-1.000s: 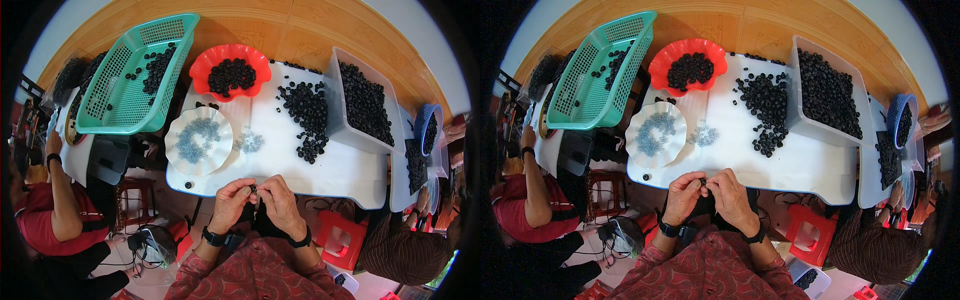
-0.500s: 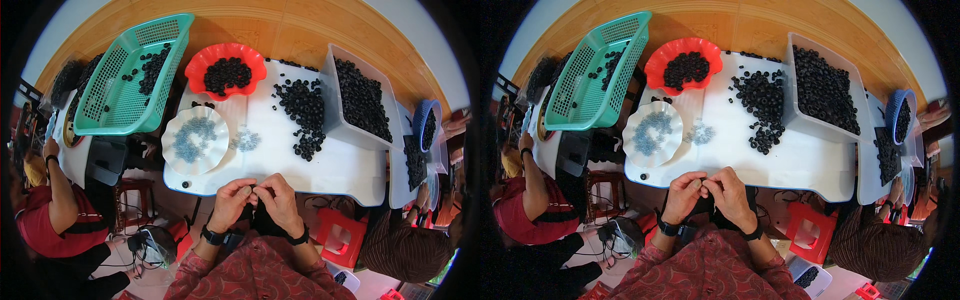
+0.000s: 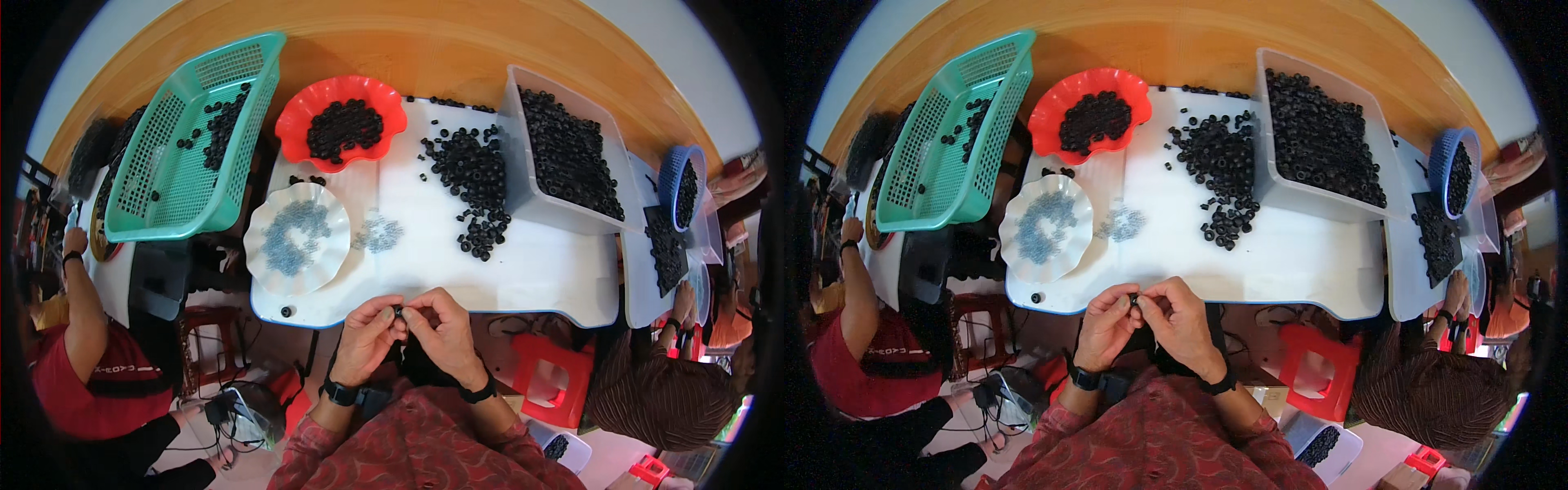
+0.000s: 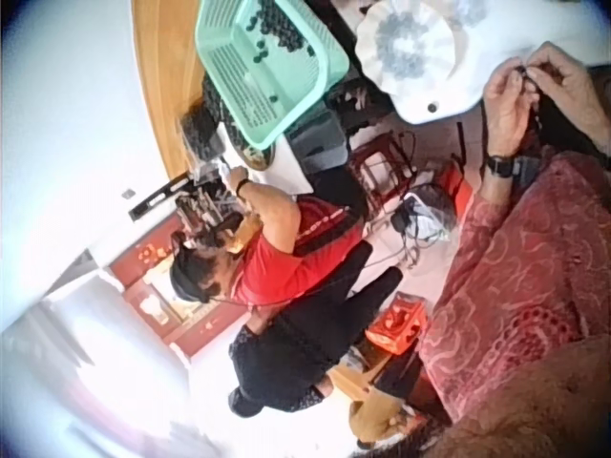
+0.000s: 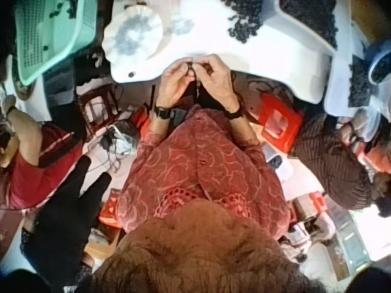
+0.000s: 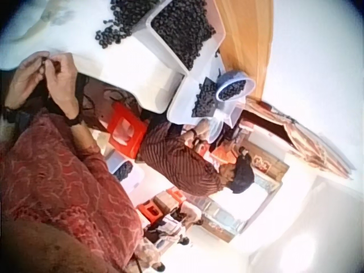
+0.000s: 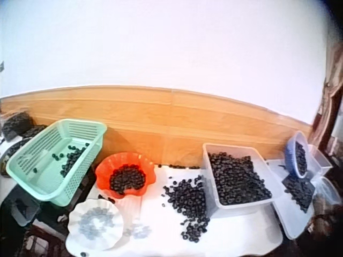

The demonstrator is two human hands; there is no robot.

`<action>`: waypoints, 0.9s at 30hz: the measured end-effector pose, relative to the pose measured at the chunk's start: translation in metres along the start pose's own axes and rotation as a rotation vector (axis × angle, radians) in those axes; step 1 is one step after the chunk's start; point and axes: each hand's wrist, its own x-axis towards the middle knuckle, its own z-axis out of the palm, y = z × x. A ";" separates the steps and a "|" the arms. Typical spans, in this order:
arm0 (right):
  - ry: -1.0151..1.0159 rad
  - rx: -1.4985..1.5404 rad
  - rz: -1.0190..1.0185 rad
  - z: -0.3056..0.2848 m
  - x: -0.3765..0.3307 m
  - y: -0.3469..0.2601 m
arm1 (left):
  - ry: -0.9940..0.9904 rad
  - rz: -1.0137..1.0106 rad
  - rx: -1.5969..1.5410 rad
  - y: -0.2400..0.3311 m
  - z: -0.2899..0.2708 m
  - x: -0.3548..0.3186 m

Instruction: Inspecting and sorting black rubber gaskets or seals into containers and trays at a workstation.

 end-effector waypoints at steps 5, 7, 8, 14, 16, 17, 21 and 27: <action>0.077 -0.121 -0.079 0.005 0.001 0.000 | 0.037 0.065 0.185 0.000 0.003 -0.002; 0.096 -0.177 -0.097 0.004 0.000 0.009 | 0.095 0.093 0.261 0.000 0.008 -0.001; 0.105 -0.226 -0.113 0.003 0.000 0.011 | 0.087 0.089 0.260 0.000 0.009 -0.001; 0.060 -0.263 -0.143 -0.005 0.002 0.014 | 0.108 0.106 0.447 0.000 0.010 0.003; 0.042 -0.275 -0.149 -0.011 0.006 0.012 | 0.106 0.095 0.482 0.000 0.008 0.004; 0.076 -0.323 -0.170 -0.015 0.010 0.011 | 0.106 0.097 0.481 0.000 0.009 0.005; 0.300 -0.548 -0.210 -0.034 0.032 0.009 | 0.132 0.072 0.420 -0.001 0.011 0.006; 0.429 -0.904 -0.257 -0.052 0.061 0.011 | 0.115 0.070 0.367 -0.001 0.005 0.007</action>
